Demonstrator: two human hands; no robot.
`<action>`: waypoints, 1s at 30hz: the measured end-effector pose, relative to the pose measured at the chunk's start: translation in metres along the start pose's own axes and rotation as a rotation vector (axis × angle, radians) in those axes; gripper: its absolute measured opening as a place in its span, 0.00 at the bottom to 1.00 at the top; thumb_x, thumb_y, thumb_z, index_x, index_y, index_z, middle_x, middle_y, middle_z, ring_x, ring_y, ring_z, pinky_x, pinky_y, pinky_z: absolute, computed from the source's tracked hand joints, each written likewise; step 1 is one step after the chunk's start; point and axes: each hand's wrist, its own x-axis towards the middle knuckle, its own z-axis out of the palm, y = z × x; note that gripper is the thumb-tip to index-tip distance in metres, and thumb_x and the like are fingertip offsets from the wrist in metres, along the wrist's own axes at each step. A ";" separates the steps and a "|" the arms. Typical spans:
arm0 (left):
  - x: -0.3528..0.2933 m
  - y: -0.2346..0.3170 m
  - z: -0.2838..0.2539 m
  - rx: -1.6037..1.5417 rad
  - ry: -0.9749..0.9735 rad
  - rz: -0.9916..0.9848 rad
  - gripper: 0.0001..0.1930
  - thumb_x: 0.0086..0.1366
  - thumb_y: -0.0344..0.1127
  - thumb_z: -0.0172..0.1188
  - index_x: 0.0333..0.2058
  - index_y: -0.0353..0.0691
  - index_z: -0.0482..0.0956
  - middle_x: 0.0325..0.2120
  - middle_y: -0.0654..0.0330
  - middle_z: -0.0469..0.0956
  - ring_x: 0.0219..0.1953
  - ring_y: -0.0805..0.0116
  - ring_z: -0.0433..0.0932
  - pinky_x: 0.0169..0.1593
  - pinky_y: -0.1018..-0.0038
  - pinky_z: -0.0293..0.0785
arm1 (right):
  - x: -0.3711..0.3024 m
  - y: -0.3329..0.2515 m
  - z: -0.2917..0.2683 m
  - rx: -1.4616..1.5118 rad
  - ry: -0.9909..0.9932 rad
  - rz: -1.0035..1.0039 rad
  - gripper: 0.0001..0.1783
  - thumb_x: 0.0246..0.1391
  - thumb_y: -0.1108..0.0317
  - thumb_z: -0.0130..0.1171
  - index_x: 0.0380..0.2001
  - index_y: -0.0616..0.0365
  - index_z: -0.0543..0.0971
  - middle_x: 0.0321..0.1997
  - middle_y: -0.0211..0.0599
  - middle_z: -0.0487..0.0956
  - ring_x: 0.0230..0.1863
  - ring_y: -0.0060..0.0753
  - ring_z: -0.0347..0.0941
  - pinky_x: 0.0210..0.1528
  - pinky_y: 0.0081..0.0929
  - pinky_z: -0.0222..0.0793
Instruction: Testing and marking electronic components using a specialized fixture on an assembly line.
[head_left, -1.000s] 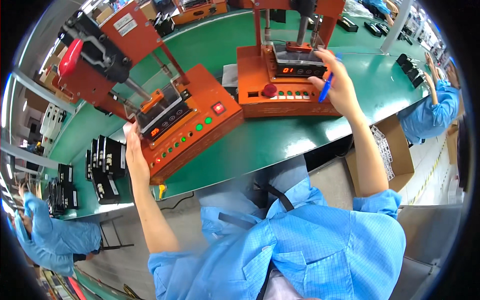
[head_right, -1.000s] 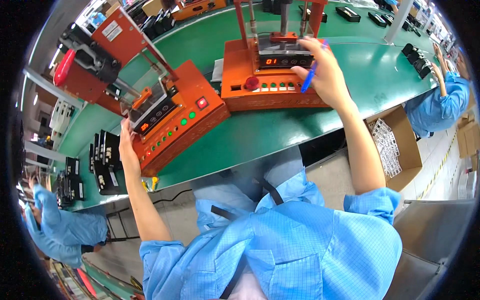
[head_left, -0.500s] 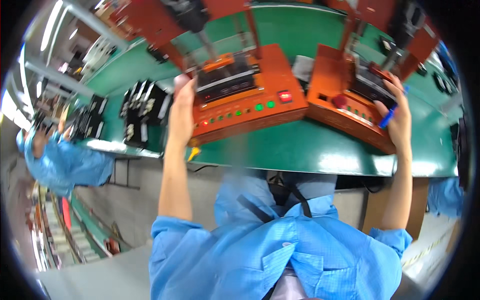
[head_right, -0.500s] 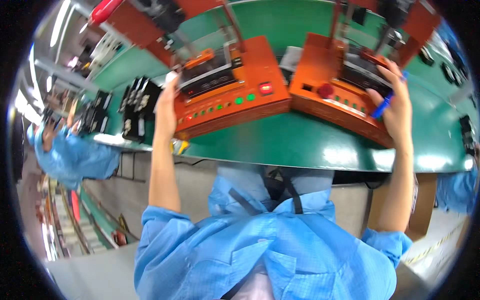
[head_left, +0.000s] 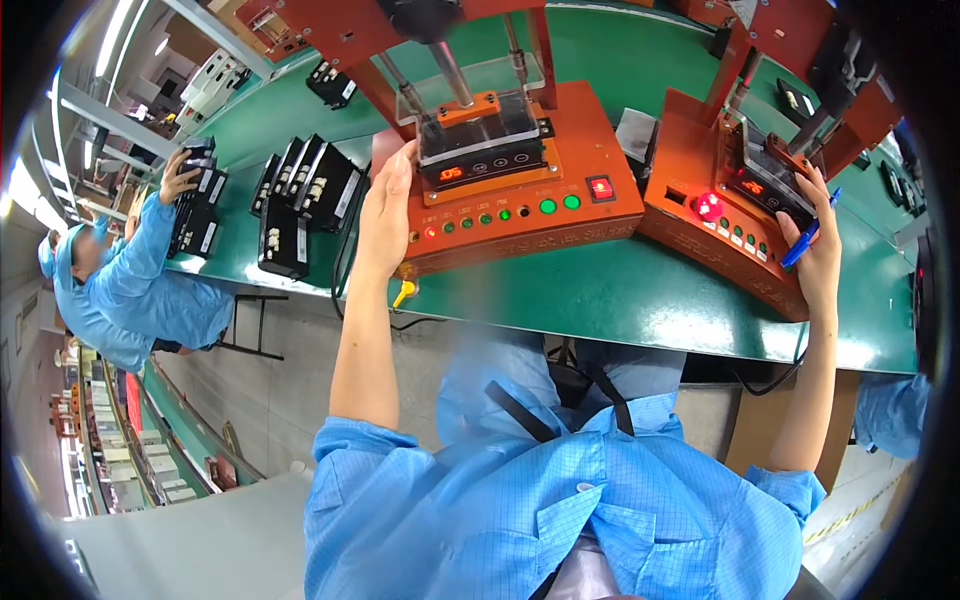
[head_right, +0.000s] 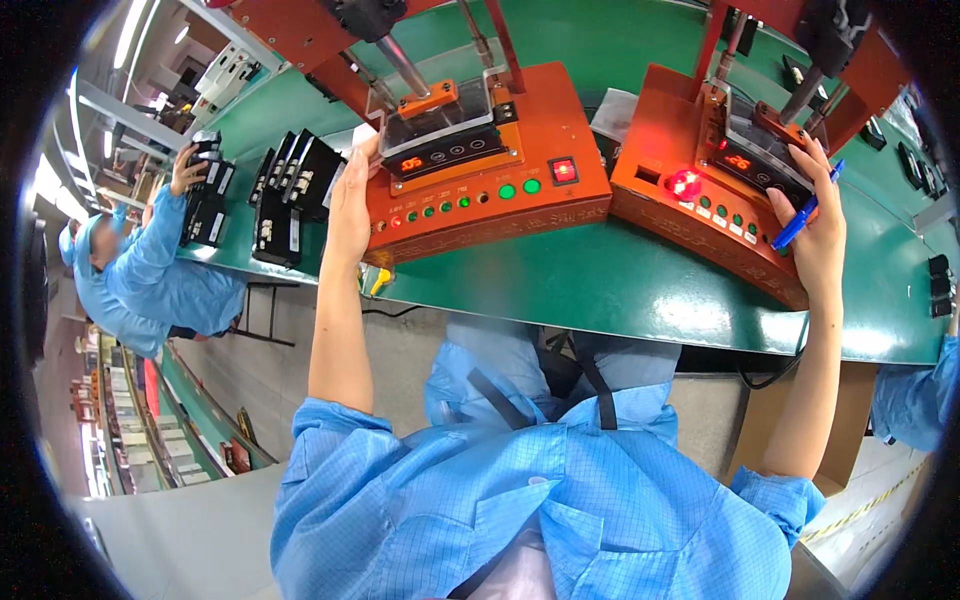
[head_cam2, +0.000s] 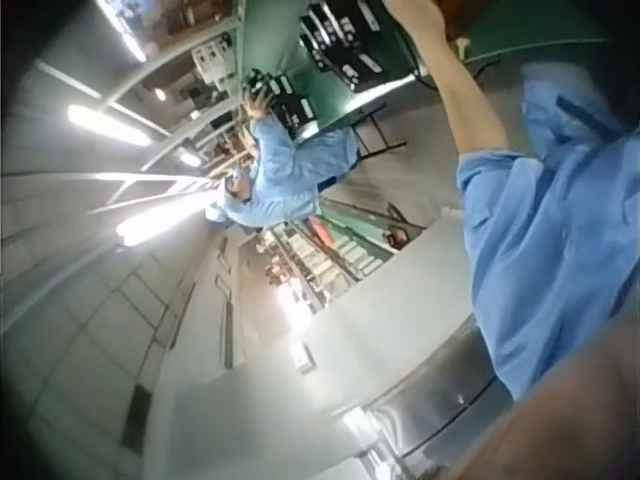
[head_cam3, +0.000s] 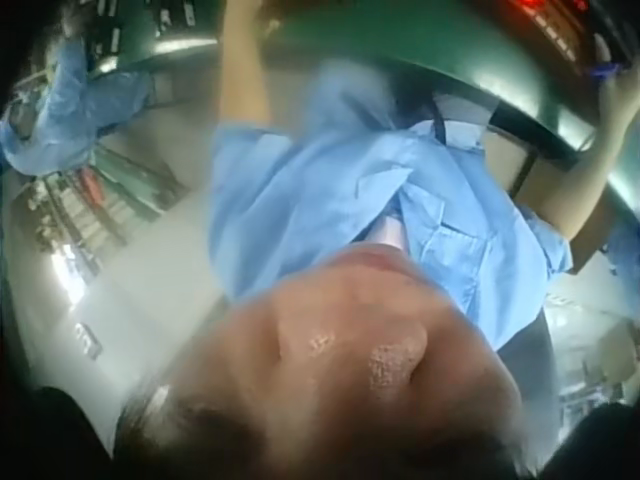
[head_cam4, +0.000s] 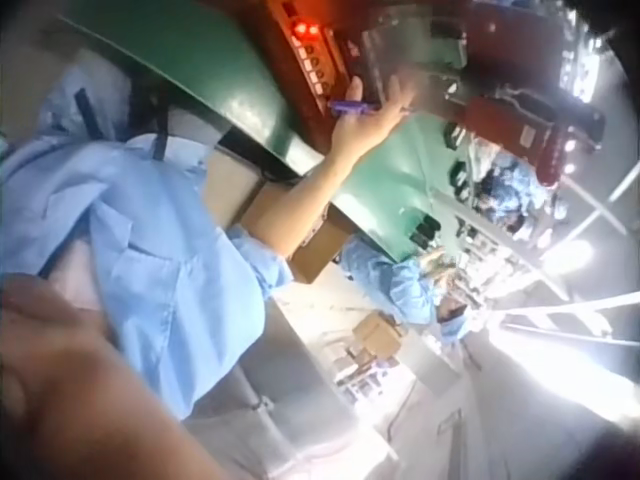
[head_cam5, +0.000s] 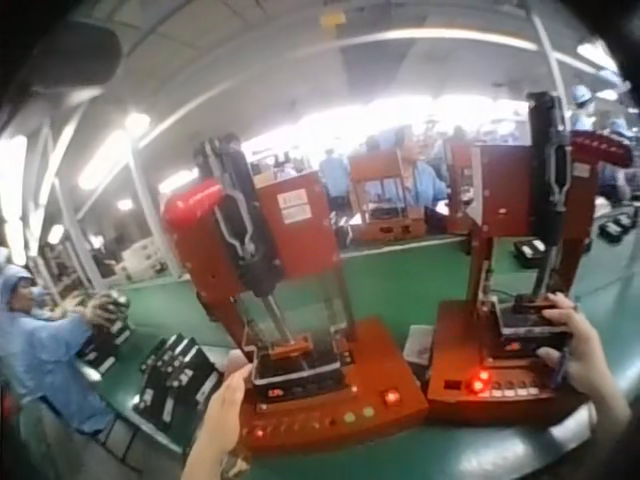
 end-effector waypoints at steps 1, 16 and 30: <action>-0.001 0.000 -0.001 0.091 -0.027 0.043 0.29 0.76 0.49 0.39 0.62 0.28 0.65 0.62 0.50 0.67 0.65 0.61 0.64 0.69 0.67 0.52 | -0.003 0.000 -0.010 0.005 0.008 -0.022 0.27 0.55 0.76 0.61 0.59 0.60 0.71 0.70 0.45 0.64 0.71 0.42 0.59 0.70 0.33 0.54; -0.002 -0.011 -0.008 -0.004 -0.083 0.029 0.29 0.77 0.47 0.33 0.63 0.29 0.63 0.60 0.52 0.68 0.62 0.61 0.66 0.66 0.68 0.57 | -0.007 -0.017 -0.013 -0.123 -0.024 0.031 0.30 0.46 0.65 0.71 0.54 0.55 0.75 0.68 0.43 0.66 0.71 0.50 0.57 0.69 0.41 0.58; -0.010 -0.010 -0.007 -0.147 -0.087 -0.031 0.30 0.76 0.49 0.37 0.65 0.29 0.60 0.62 0.52 0.66 0.63 0.61 0.65 0.67 0.67 0.56 | -0.009 -0.014 -0.011 -0.060 -0.019 -0.019 0.30 0.46 0.68 0.72 0.54 0.57 0.74 0.67 0.48 0.67 0.72 0.48 0.58 0.71 0.38 0.55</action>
